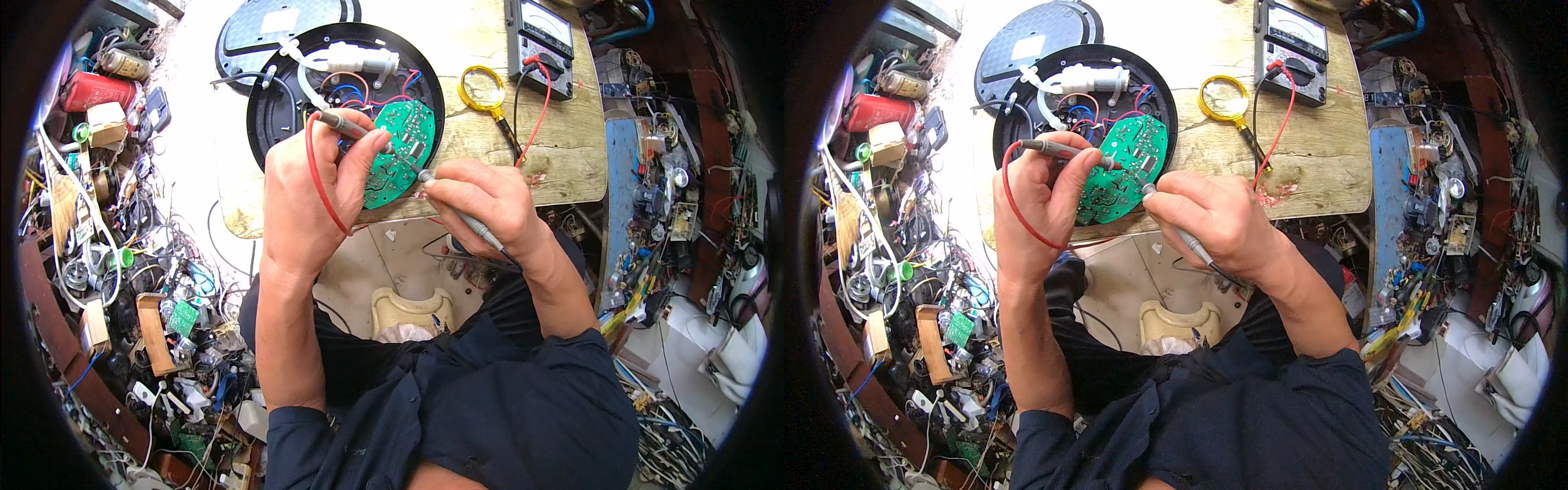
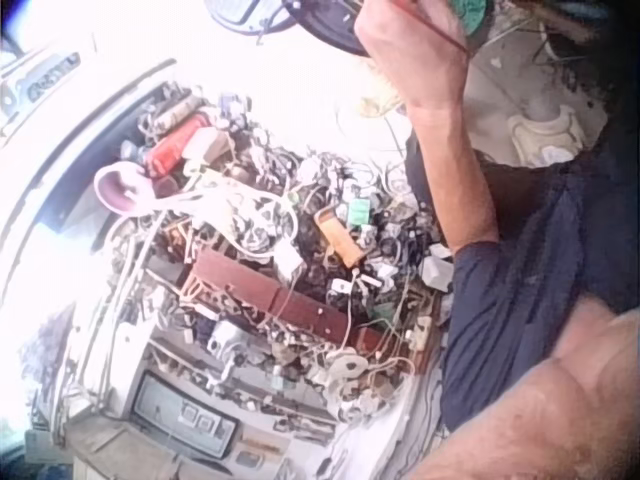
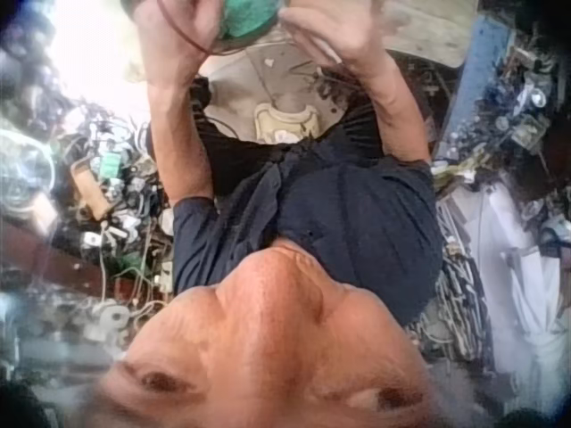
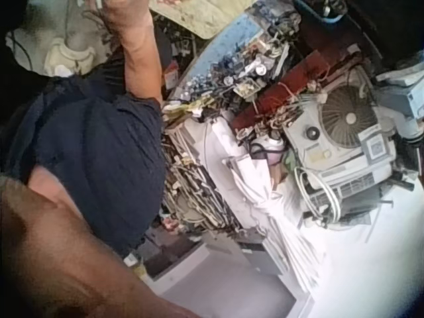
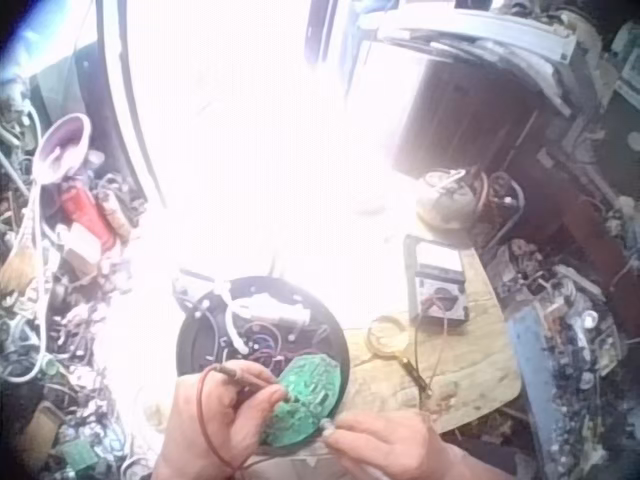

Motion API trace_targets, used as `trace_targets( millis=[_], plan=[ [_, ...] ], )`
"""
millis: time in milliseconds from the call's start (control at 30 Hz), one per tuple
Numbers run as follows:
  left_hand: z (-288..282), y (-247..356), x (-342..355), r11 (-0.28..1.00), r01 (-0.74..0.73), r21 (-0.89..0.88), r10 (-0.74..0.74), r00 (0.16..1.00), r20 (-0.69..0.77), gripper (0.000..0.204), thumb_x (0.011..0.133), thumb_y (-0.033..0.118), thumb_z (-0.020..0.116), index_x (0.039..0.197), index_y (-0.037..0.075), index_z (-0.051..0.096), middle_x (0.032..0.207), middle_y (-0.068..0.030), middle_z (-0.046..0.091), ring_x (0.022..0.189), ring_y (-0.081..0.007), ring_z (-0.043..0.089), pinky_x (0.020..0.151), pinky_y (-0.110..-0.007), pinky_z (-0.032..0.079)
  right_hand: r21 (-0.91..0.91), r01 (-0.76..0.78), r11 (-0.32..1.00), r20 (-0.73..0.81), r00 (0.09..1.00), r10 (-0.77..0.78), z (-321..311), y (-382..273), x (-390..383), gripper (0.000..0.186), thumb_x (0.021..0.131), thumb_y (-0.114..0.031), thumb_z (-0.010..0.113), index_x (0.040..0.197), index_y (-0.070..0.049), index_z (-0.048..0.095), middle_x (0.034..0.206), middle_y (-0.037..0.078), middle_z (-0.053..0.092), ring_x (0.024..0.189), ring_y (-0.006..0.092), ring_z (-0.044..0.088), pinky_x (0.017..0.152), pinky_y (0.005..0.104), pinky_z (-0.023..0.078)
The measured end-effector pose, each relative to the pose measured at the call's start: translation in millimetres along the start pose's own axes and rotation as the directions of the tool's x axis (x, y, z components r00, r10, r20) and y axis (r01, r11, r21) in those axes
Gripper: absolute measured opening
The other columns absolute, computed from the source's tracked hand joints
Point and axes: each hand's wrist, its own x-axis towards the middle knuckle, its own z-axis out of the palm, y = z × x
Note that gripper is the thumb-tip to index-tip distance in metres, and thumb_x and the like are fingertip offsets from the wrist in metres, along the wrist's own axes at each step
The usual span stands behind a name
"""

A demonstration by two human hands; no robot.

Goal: The person uses a multimeter to test various points on a green circuit board placed inside a black circular housing. They repeatedly touch the probes to different components and wires while seated on the floor in a cluttered workshop.

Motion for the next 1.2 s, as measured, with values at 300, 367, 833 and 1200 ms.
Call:
trace_targets(
  millis=[300,367,833,1200],
  plan=[
    [0,5,-1,0.998,0.052,-0.023,-0.052,0.999,0.011,0.012,0.092,0.009,0.075,0.093,0.0,0.067,0.072,-0.0131,0.069,0.058,-0.0254,0.068,0.054,-0.034,0.051,0.068,-0.063,0.996,-0.013,0.998,0.064,1,1,-4,0.032,0.073,0.007,0.075,0.103,-0.002,0.069,0.093,0.013,0.068,0.071,0.0284,0.069,0.059,0.037,0.057],
    [1,7,0,0.999,0.045,-0.013,-0.045,0.999,0.017,0.012,0.092,0.008,0.075,0.093,0.0,0.067,0.073,-0.0134,0.07,0.059,-0.0252,0.069,0.055,-0.034,0.051,0.089,-0.072,0.993,-0.029,0.997,0.075,1,3,-5,0.031,0.074,0.008,0.075,0.104,-0.002,0.069,0.093,0.013,0.068,0.071,0.0293,0.07,0.06,0.0373,0.057],
    [1,8,0,0.999,0.034,-0.018,-0.034,0.999,0.001,0.013,0.092,0.01,0.075,0.093,-0.001,0.068,0.075,-0.0146,0.071,0.062,-0.0271,0.071,0.057,-0.033,0.053,0.066,-0.012,0.998,-0.022,1.0,0.013,-1,5,-5,0.033,0.073,0.008,0.076,0.104,-0.003,0.07,0.093,0.013,0.068,0.072,0.0292,0.07,0.059,0.0363,0.056],
    [3,6,1,0.992,0.123,-0.039,-0.124,0.992,-0.016,0.014,0.092,0.01,0.075,0.091,-0.002,0.069,0.071,-0.015,0.069,0.059,-0.0244,0.07,0.056,-0.033,0.052,0.068,0.004,0.998,0.007,1.0,-0.005,-4,4,-6,0.033,0.073,0.01,0.075,0.104,-0.002,0.07,0.093,0.013,0.068,0.073,0.0289,0.07,0.061,0.0362,0.057]
  ],
)
